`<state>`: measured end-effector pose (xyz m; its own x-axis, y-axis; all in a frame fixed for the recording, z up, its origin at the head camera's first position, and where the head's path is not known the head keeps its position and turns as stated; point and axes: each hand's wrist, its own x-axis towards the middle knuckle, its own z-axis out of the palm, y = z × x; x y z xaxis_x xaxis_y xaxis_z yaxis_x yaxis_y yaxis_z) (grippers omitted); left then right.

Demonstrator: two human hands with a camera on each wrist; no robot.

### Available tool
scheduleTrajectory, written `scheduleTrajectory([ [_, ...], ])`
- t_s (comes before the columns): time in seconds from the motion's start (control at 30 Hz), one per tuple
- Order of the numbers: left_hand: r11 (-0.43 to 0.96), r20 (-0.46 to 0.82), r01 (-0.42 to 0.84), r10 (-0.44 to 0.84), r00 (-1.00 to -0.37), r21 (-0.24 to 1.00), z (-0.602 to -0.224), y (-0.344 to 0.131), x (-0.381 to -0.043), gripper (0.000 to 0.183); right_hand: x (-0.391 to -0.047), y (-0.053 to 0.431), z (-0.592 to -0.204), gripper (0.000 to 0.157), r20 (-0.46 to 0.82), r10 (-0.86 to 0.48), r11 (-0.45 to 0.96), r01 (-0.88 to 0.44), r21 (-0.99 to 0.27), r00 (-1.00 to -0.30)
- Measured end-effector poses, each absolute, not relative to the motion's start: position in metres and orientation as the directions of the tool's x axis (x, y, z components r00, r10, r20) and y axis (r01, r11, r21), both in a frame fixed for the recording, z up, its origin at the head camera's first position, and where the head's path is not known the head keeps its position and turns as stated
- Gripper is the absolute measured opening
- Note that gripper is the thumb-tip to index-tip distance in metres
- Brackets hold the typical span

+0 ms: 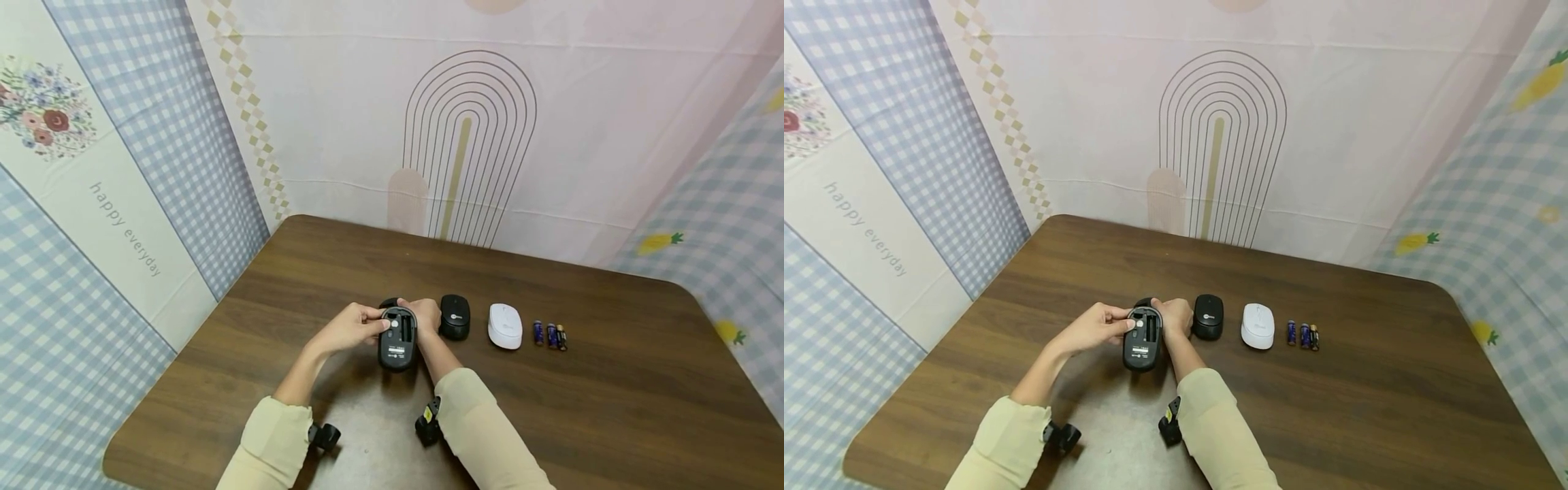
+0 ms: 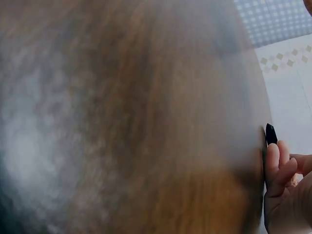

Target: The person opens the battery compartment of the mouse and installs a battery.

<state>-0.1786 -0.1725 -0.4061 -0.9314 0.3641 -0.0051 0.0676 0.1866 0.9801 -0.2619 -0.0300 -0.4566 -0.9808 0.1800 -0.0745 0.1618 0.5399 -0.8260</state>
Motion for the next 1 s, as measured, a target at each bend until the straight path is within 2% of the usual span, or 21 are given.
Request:
scheduleTrajectory([
  [0.23, 0.164, -0.002, 0.061, 0.365, -0.931, 0.985, -0.405, -0.173, -0.178, 0.03, -0.263, -0.032, -0.455, 0.028, -0.132, 0.173, 0.628, 0.212, -0.749, -0.976],
  [0.43, 0.171, -0.004, 0.062, 0.36, -0.933, 0.983, -0.406, -0.173, -0.179, 0.032, -0.259, -0.032, -0.45, 0.024, -0.128, 0.103, 0.709, 0.163, -0.686, -0.986],
  [0.6, 0.18, 0.002, 0.072, 0.359, -0.933, 0.981, -0.406, -0.174, -0.179, 0.032, -0.258, -0.034, -0.448, 0.02, -0.132, 0.089, 0.717, 0.155, -0.68, -0.987],
  [1.0, 0.174, -0.001, 0.067, 0.361, -0.933, 0.982, -0.409, -0.174, -0.18, 0.032, -0.259, -0.035, -0.449, 0.022, -0.117, 0.067, 0.746, 0.127, -0.653, -0.991],
])
